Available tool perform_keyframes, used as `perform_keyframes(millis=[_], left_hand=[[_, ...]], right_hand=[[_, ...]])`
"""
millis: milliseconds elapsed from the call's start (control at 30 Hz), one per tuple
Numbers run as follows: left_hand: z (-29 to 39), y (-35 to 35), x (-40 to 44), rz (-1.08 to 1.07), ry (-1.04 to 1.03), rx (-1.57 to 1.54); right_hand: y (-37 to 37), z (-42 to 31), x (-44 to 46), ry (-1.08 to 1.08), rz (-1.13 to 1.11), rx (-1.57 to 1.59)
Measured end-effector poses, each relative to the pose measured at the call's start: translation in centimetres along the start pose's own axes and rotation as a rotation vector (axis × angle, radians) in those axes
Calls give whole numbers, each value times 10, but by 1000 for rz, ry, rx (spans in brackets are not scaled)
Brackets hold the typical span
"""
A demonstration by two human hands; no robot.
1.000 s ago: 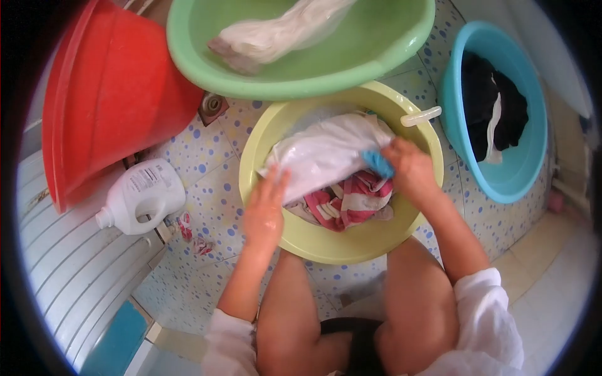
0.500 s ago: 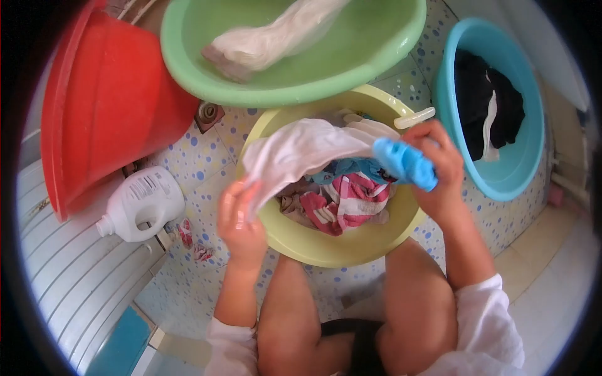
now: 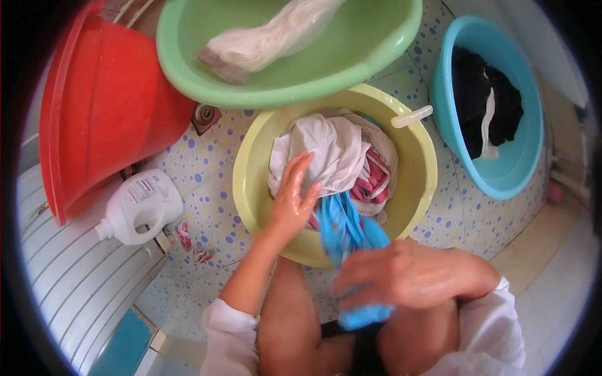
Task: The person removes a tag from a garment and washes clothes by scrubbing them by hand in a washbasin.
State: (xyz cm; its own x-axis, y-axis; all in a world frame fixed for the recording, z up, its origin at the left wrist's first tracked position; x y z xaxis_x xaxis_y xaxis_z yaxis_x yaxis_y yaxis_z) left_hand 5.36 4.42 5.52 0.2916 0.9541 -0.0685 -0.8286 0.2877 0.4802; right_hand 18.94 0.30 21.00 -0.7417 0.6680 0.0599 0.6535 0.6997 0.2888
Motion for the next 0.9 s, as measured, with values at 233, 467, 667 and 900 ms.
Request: perform_keyframes(millis=[233, 467, 667, 900], left_hand=[[-45, -50, -15, -119, 73, 205], [-42, -50, -25, -349, 158, 171], [-73, -8, -14, 321, 551, -261], [-91, -39, 19, 83, 329, 597]], right_hand=[[-18, 26, 2, -32, -296, 303], [13, 197, -7, -685, 659, -479], [-11, 195, 56, -275, 754, -248], [-4, 246, 55, -712, 889, -391]])
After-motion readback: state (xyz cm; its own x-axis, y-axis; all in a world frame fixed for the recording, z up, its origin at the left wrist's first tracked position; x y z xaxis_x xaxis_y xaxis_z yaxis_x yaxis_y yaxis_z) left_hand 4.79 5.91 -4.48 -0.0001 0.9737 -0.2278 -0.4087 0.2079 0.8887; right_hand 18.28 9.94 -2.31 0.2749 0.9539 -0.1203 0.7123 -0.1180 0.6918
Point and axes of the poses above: each hand's wrist, its own x-axis towards the middle knuckle, its own y-axis out of the back of the hand, z = x × y, the point moved 6 cm from there along x, towards the middle knuckle, and after that the axes turned 10 degrees about z, right-handed, at the moved point
